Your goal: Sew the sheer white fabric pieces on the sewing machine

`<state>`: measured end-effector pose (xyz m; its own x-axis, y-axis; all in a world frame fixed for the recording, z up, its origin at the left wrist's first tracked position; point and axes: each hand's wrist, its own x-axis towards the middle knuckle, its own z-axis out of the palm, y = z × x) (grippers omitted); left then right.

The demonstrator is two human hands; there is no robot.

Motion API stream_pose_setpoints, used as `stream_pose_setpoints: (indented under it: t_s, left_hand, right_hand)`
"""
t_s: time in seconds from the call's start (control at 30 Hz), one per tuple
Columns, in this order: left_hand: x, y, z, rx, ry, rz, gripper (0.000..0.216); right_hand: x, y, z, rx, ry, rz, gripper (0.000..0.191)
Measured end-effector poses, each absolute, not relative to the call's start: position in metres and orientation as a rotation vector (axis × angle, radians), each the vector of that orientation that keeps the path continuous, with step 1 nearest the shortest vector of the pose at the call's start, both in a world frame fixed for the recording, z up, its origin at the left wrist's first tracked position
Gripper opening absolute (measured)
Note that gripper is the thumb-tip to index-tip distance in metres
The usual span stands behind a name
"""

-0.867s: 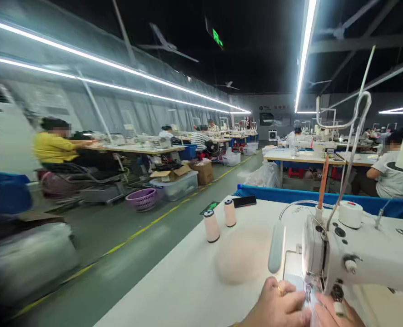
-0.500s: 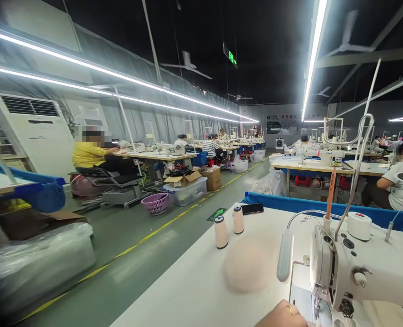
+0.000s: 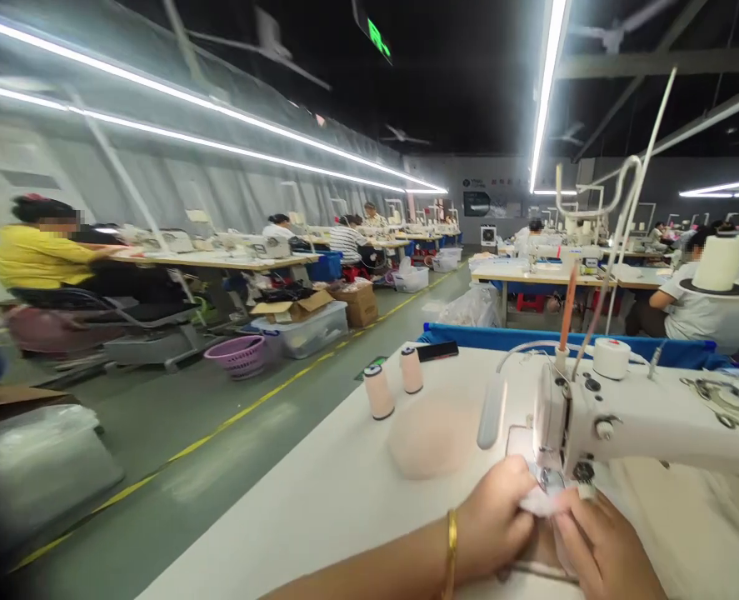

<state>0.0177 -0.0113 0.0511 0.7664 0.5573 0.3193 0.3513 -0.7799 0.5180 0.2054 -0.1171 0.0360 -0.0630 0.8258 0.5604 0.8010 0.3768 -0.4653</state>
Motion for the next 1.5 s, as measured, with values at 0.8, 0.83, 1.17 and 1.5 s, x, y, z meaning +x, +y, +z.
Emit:
stream_pose_setpoints:
  t_s: [0.8,0.83,1.17,1.5]
  left_hand:
    - [0.024,-0.008,0.069,2.276,0.594,0.686,0.016]
    - [0.024,-0.009,0.07,2.274,0.586,0.684,0.016]
    - [0.023,-0.006,0.068,2.205,0.616,0.673,0.014]
    - [0.022,-0.009,0.072,2.172,0.616,0.684,0.02]
  right_hand:
    - [0.191,-0.123,0.071,-1.469,-1.6,0.39,0.04]
    - [0.192,-0.123,0.071,-1.472,-1.597,0.397,0.041]
    - [0.189,-0.121,0.076,-1.468,-1.409,0.611,0.04]
    - [0.188,-0.121,0.077,-1.467,-1.405,0.63,0.044]
